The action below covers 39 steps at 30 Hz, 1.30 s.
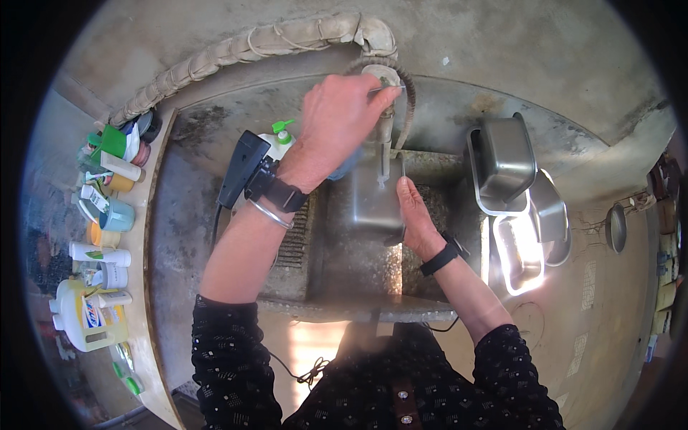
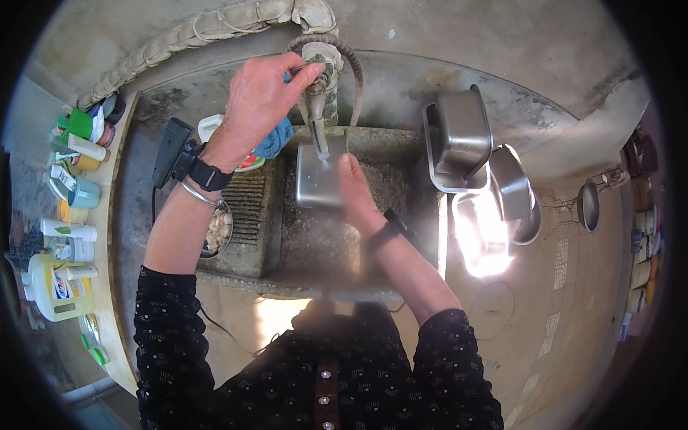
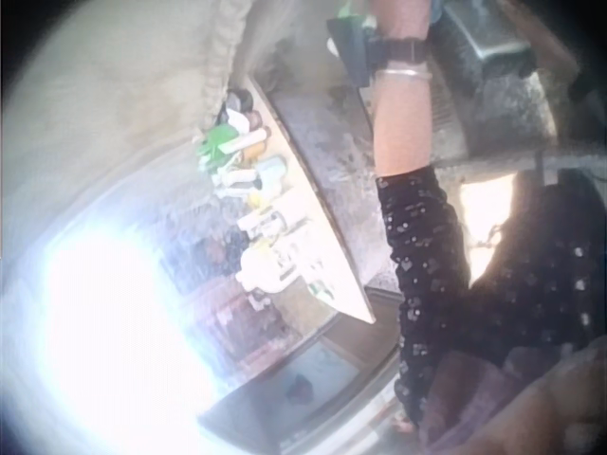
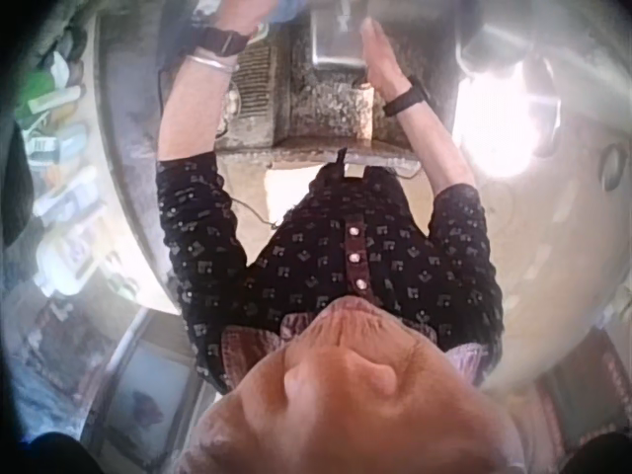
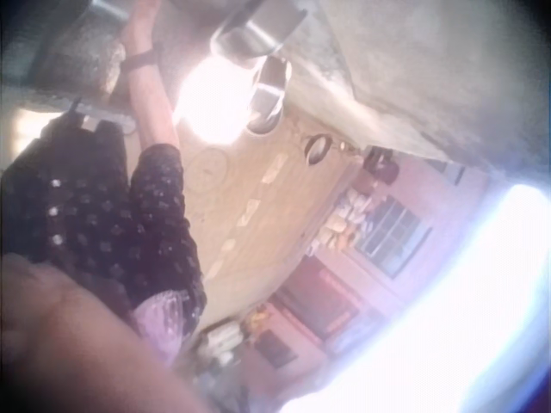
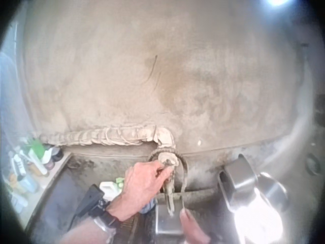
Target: The person washes several stainless steel rectangular trays and a round basin at an outdoor sink using a sponge and running water. They scrub each item, rinse it, and place it aside, then carry the basin to another outdoor tap to rinse it again before returning to the sink to continue washing the remaining trays.
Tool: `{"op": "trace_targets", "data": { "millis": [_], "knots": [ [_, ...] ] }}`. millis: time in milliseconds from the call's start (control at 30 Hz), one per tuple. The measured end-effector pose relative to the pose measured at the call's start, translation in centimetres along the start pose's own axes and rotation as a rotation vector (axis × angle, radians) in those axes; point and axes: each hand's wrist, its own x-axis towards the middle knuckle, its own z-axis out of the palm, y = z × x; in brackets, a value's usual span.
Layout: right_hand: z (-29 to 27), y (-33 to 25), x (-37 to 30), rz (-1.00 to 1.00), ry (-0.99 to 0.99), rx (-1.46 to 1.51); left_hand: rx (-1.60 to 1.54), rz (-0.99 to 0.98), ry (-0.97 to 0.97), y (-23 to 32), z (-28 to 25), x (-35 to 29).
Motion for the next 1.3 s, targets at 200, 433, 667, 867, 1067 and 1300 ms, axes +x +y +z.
{"op": "trace_targets", "data": {
  "millis": [200, 433, 667, 867, 1067, 1300],
  "knots": [
    [-0.6, 0.5, 0.9, -0.052, 0.117, -0.081, -0.156, -0.047, 0.009, -1.2, 0.6, -1.2],
    [-1.8, 2.3, 1.6, -0.078, 0.113, 0.009, -1.304, -0.876, 0.192, -5.1, 5.9, -8.2],
    [-1.6, 4.5, -0.2, -0.115, 0.107, -0.2, 0.217, 0.061, -0.1, -3.4, 13.2, -17.5],
    [-1.1, 5.0, -1.3, -0.079, 0.127, -0.321, -0.123, -0.494, -0.626, -7.1, 14.7, -12.6],
    [-1.1, 4.3, 0.7, -0.056, 0.215, -0.11, -0.142, -0.105, -0.243, -1.1, 13.4, -20.0],
    [-1.3, 4.6, 0.1, -0.137, 0.214, -0.241, 0.022, -0.092, -0.237, -3.1, 12.5, -19.1]
  ]
}}
